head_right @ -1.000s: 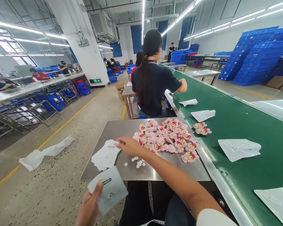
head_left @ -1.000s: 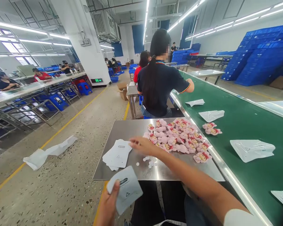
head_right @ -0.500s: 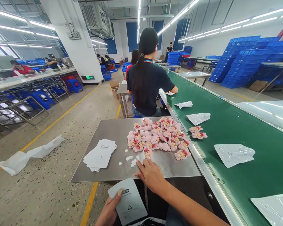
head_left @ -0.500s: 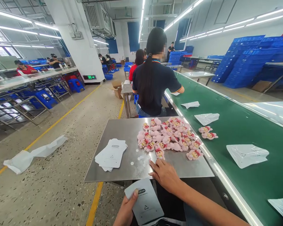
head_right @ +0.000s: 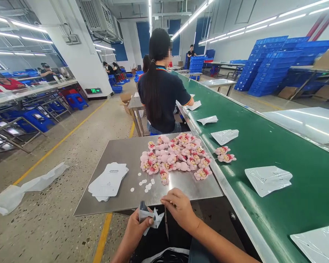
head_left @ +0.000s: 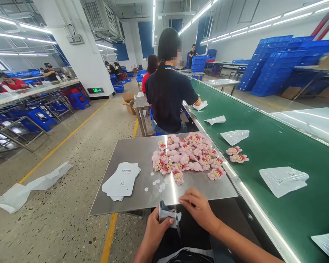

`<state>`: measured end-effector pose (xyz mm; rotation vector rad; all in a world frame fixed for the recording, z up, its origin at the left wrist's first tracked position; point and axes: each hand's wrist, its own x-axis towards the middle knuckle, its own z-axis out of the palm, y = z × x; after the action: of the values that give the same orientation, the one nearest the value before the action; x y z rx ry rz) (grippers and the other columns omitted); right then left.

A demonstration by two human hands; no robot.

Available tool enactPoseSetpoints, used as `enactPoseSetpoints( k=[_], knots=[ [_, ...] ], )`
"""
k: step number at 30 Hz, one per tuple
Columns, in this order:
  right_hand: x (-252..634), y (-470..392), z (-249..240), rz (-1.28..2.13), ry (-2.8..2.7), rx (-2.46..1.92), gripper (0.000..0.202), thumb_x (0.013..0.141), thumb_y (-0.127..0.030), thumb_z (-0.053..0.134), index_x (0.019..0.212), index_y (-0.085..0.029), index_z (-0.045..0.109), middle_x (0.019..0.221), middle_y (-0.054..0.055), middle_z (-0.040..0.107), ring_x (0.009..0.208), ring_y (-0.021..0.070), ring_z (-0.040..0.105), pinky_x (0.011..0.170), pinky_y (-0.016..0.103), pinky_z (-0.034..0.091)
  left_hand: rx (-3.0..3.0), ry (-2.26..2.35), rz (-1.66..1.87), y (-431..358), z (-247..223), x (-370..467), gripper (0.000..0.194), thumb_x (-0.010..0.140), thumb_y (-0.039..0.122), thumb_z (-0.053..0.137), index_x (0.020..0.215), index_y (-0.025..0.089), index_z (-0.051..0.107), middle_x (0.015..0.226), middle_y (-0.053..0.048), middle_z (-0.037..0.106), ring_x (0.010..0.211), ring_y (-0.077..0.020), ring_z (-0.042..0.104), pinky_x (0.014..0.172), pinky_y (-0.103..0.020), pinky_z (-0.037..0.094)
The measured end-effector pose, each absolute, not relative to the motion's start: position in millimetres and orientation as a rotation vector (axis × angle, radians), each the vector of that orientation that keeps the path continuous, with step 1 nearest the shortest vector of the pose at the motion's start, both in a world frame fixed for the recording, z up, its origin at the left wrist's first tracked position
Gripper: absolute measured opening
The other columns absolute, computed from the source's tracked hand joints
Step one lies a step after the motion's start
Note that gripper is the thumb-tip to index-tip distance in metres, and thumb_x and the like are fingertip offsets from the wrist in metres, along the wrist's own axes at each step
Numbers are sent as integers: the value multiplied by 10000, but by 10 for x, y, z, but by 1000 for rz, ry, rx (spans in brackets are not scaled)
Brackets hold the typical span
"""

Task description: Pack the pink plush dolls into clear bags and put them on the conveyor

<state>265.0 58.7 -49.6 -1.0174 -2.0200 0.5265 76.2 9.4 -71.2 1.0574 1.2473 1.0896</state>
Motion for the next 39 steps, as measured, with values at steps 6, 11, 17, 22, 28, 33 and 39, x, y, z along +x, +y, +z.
enactPoseSetpoints(
  k=[6, 11, 17, 22, 28, 33, 39],
  knots=[
    [2775, 416, 195, 977, -1820, -1162, 127, 806, -328, 604, 763, -217, 648, 760, 7, 519, 679, 121, 513, 593, 236, 428, 1424, 1244, 917, 227, -571, 1164, 138, 657, 247, 682, 736, 142, 642, 697, -9, 620, 667, -159, 507, 624, -231, 382],
    [3041, 346, 289, 552, -2204, -1348, 109, 827, -228, 567, 750, -200, 639, 780, 22, 556, 742, 142, 498, 653, 263, 399, 1514, 1103, 845, 280, -592, 1450, 166, 649, 225, 688, 794, 149, 663, 726, -19, 636, 679, -170, 516, 627, -236, 388],
    [3344, 254, 491, 338, -2593, -1281, 182, 858, -253, 507, 746, -191, 636, 806, 29, 571, 761, 145, 498, 685, 261, 393, 1458, 894, 754, 376, -577, 1770, 178, 658, 274, 689, 754, 132, 639, 679, -1, 603, 628, -139, 467, 589, -216, 373],
    [4059, 678, 497, 442, -1951, -1806, 296, 849, -390, 508, 1084, -217, 555, 957, 27, 603, 776, 132, 560, 688, 232, 420, 1374, 796, 696, 475, -524, 1958, 185, 686, 283, 677, 788, 135, 633, 685, 12, 592, 644, -125, 459, 597, -196, 364],
    [4948, 1184, 283, 370, -1455, -2466, 324, 886, -366, 408, 790, -126, 604, 680, 90, 634, 653, 195, 594, 619, 277, 411, 1324, 731, 675, 497, -521, 2085, 230, 674, 311, 692, 796, 130, 621, 664, 20, 554, 625, -113, 429, 583, -192, 343],
    [4762, 888, 328, 397, -1561, -2212, 264, 891, -374, 396, 785, -187, 549, 687, 4, 612, 601, 124, 539, 579, 220, 386, 1330, 769, 672, 519, -457, 2143, 220, 661, 311, 695, 752, 126, 617, 642, 20, 555, 611, -115, 440, 576, -196, 346],
    [4194, 283, 701, 644, -1671, -1658, 315, 884, -451, 408, 790, -190, 558, 669, -19, 580, 561, 98, 494, 526, 195, 368, 1336, 694, 649, 504, -437, 2206, 292, 666, 333, 702, 868, 131, 641, 754, -6, 617, 700, -145, 496, 645, -217, 386]
  ],
)
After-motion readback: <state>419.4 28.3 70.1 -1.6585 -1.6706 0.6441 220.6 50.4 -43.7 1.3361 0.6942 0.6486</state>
